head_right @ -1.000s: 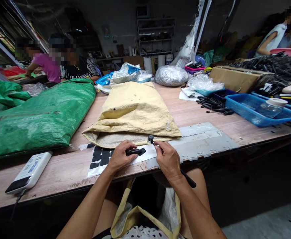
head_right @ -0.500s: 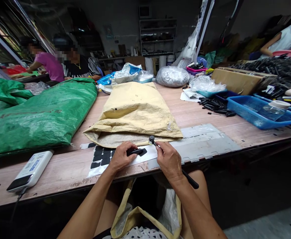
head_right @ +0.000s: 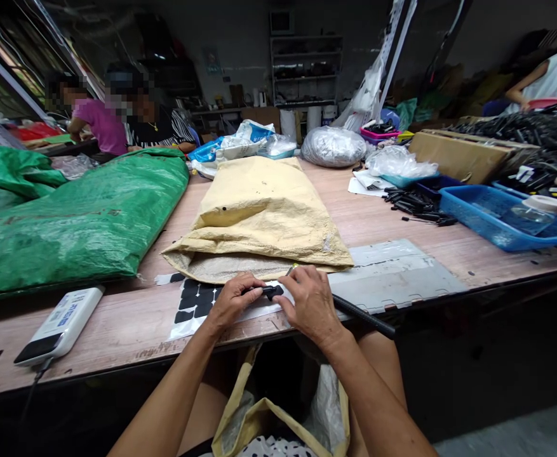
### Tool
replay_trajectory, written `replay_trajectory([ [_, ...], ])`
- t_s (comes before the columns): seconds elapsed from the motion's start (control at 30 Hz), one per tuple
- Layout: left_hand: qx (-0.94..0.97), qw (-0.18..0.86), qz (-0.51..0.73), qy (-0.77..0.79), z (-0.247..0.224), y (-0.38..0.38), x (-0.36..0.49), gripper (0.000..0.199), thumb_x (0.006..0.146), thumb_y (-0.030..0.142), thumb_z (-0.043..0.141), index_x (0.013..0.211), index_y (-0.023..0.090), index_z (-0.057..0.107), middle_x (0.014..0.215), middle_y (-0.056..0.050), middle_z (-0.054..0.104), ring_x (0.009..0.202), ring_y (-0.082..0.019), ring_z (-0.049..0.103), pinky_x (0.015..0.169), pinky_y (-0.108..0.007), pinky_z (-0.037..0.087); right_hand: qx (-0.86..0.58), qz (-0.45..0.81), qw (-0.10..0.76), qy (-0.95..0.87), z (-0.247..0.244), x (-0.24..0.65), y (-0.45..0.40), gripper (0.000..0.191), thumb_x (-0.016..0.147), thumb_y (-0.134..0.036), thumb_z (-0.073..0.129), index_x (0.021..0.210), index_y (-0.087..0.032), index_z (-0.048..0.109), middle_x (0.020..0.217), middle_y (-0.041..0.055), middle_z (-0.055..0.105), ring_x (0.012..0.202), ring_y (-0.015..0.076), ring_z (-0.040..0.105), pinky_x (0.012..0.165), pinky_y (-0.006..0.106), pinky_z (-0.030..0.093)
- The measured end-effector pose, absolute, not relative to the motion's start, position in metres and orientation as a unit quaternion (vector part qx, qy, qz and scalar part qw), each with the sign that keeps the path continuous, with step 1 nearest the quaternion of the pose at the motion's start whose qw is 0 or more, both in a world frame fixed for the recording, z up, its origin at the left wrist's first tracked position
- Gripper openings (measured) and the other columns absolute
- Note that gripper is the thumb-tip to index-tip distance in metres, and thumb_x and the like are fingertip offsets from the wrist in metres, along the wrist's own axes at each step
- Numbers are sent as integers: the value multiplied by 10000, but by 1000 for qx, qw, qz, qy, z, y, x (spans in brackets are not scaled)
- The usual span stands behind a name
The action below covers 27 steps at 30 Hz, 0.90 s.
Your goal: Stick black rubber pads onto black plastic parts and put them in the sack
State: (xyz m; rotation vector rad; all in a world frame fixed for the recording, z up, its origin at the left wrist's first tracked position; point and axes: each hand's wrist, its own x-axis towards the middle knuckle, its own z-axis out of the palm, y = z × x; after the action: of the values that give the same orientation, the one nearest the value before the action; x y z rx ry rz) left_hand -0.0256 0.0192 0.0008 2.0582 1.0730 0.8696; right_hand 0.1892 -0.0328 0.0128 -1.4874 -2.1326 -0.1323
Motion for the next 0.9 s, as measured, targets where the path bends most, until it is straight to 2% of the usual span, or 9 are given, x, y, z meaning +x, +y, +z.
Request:
replay_trajectory([
  [0.1, 799, 314, 317, 404, 0, 19, -25, 224, 877, 307, 582, 877, 199, 779, 829, -40, 719, 863, -213, 590, 831, -341, 424, -532, -51, 238, -811, 13, 176, -30, 178, 908, -418, 667, 959, -249, 685, 960, 47, 655, 968, 240, 497, 856, 391, 309],
  [0.2, 810, 299, 303, 403, -2, 20, -25, 246, 890, 303, 562, 838, 191, 774, 785, -39, 717, 825, -207, 579, 814, -345, 414, -527, -61, 232, -815, 8, 168, -27, 210, 945, -398, 623, 836, -221, 654, 893, 40, 652, 924, 226, 490, 833, 385, 298],
  [0.37, 810, 296, 295, 412, -4, 22, -26, 244, 884, 282, 547, 786, 196, 754, 722, -28, 696, 768, -195, 566, 774, -334, 415, -534, -50, 255, -804, 0, 161, -25, 236, 946, -350, 619, 762, -203, 613, 851, 40, 640, 898, 214, 485, 840, 370, 304],
  [0.5, 811, 297, 289, 412, -1, 20, -25, 304, 903, 317, 511, 686, 193, 686, 683, -19, 651, 749, -188, 536, 751, -325, 391, -542, -42, 255, -800, 1, 163, -28, 252, 972, -372, 579, 788, -209, 633, 855, 42, 646, 893, 216, 500, 830, 365, 315],
  [0.67, 807, 317, 279, 414, 6, 18, -25, 439, 946, 380, 434, 569, 194, 561, 624, -14, 588, 735, -185, 512, 718, -318, 376, -553, -38, 294, -778, 6, 190, -30, 243, 936, -466, 619, 1012, -246, 689, 958, 49, 670, 931, 226, 525, 830, 361, 333],
  [0.77, 794, 325, 286, 426, 7, 18, -25, 453, 945, 396, 422, 564, 194, 563, 603, -14, 552, 711, -184, 511, 692, -316, 379, -602, -71, 300, -736, 2, 211, -27, 219, 917, -431, 636, 1011, -241, 689, 964, 54, 663, 941, 233, 522, 829, 358, 340],
  [0.9, 789, 329, 289, 431, 7, 18, -26, 470, 944, 408, 423, 560, 191, 586, 585, -11, 518, 682, -179, 509, 669, -316, 373, -627, -99, 244, -733, -8, 223, -25, 171, 910, -385, 630, 929, -217, 650, 929, 60, 631, 926, 232, 519, 800, 345, 341],
])
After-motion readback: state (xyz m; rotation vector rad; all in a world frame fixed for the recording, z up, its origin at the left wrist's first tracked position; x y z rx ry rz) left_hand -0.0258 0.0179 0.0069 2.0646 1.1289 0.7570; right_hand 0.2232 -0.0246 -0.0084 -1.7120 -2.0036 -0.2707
